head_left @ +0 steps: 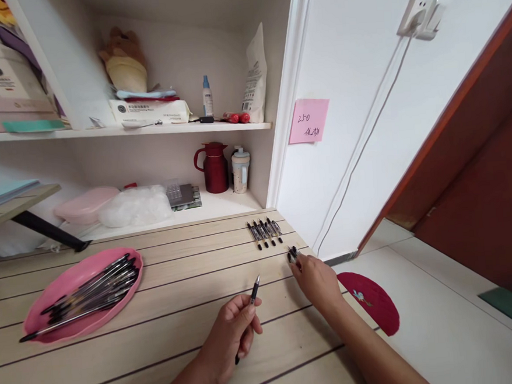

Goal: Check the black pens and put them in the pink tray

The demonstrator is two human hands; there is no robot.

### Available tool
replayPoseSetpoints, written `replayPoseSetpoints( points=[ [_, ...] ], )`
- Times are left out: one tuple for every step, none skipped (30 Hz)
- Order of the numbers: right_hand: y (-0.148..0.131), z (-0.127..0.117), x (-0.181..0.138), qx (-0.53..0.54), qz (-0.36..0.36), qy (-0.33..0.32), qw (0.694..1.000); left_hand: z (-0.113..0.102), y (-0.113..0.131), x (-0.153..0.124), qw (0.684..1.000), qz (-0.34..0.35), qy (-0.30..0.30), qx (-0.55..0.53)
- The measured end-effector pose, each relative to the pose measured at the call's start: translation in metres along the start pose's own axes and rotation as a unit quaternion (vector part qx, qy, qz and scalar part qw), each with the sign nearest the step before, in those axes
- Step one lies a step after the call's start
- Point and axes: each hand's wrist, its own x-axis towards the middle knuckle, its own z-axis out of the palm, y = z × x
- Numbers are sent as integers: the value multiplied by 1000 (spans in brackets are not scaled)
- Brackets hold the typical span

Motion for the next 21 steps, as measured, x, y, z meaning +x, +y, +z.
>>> replayPoseSetpoints(
  points=[
    [-7, -2, -4, 62, -13, -9, 998, 0, 0, 0, 1000, 4, 0, 0],
    [-15, -4, -9, 142, -34, -37, 989, 1, -1, 1, 1000, 11, -2, 0],
    [-24, -5, -14, 236, -55, -80, 967, 1, -1, 1, 1000, 17, -3, 1],
    [-32, -4, -19, 332, -63, -122, 933, 1, -1, 1, 1000, 22, -5, 4],
    [-41, -3, -24, 411, -61, -159, 896, 2, -1, 1, 1000, 25, -6, 7],
    [-48, -1, -29, 468, -50, -176, 865, 2, -1, 1, 1000, 27, -7, 12],
    [-54, 2, -32, 509, -38, -180, 841, 2, 0, 1, 999, 27, -8, 17],
    [-59, 5, -35, 537, -24, -175, 825, 3, 0, 1, 999, 26, -8, 22],
    [-62, 7, -36, 557, -9, -165, 814, 3, 0, 1, 999, 25, -8, 26],
    [-64, 10, -37, 572, 3, -158, 805, 4, 0, 1, 999, 25, -7, 30],
    [-65, 12, -38, 586, 15, -153, 796, 4, 0, 1, 999, 24, -6, 35],
    [-65, 13, -38, 598, 25, -150, 787, 4, -1, 1, 999, 23, -5, 39],
    [-64, 14, -38, 610, 31, -149, 777, 5, -1, 1, 999, 22, -3, 43],
    [-63, 15, -37, 623, 35, -149, 767, 5, -2, 2, 999, 21, -2, 47],
    [-62, 15, -38, 635, 37, -149, 757, 5, -2, 2, 999, 20, -2, 49],
    [-61, 15, -38, 646, 39, -148, 748, 5, -2, 2, 999, 20, -3, 50],
    [-61, 15, -38, 654, 40, -149, 741, 5, -2, 2, 999, 21, -4, 50],
    [-61, 15, -38, 661, 40, -152, 733, 5, -2, 2, 999, 22, -6, 49],
    [-62, 15, -38, 668, 40, -156, 727, 5, -1, 1, 999, 24, -7, 47],
    [-63, 14, -39, 672, 40, -162, 721, 4, -1, 0, 999, 27, -10, 44],
    [-64, 14, -39, 676, 39, -170, 716, 4, -1, 0, 999, 30, -12, 40]
  ],
)
